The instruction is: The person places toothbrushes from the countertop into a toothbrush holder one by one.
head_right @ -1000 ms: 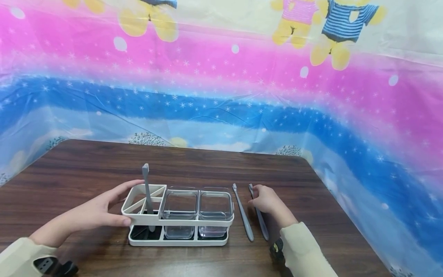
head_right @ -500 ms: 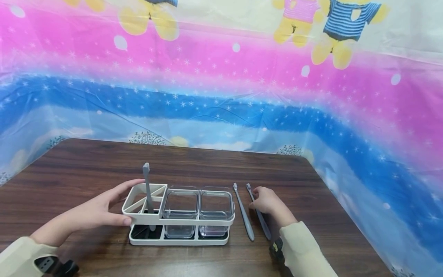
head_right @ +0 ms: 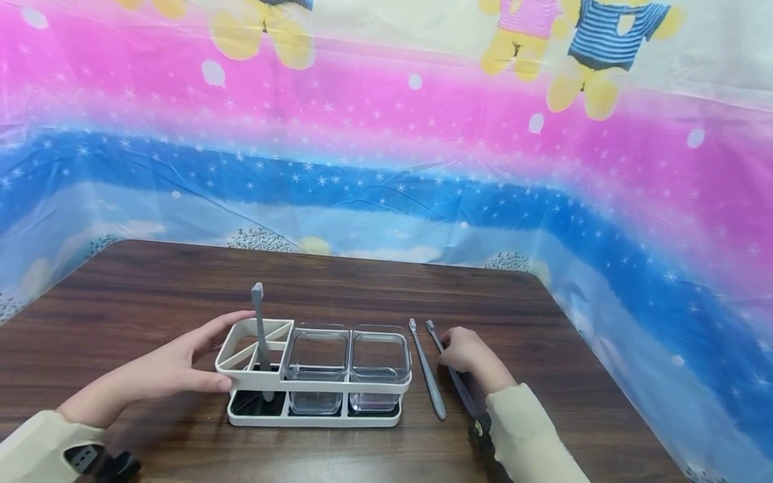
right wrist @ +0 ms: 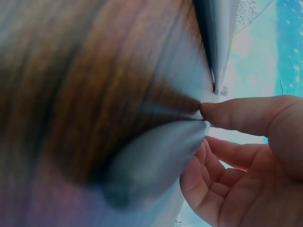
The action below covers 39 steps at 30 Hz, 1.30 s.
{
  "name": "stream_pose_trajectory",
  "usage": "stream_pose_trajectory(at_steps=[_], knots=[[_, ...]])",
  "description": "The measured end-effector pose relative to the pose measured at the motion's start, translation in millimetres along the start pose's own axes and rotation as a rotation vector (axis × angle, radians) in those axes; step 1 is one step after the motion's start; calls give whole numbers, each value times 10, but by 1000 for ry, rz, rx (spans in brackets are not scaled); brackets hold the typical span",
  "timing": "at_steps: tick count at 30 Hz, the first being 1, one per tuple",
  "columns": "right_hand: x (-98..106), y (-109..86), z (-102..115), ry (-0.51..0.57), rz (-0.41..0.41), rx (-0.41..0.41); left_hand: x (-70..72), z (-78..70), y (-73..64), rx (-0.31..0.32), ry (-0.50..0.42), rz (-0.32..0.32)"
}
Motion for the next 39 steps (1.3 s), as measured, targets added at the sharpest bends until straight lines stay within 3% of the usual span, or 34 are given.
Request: stream_pose_trajectory(at_steps=[18,26,34,39], knots=[[76,-13,34,25,-21,22,-5,-3,3,11,-31,14],[465,-38,268,11,-85,103,1,-9,-3,-11,-27,14],[910,-207,722,21,-128,196,4,3,-5,-17,-18,12],[1083,-349,1002,32,-137,264,2,-1,-2,2,-14,12]])
Point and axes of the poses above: each hand's wrist, its own y-axis towards the middle knuckle, its own x-axis out of the back of the hand, z = x × y, the point moved 2 cm from there along y, towards the middle knuckle, and after that the axes turned 3 degrees about -z, right-handed, at the moved point
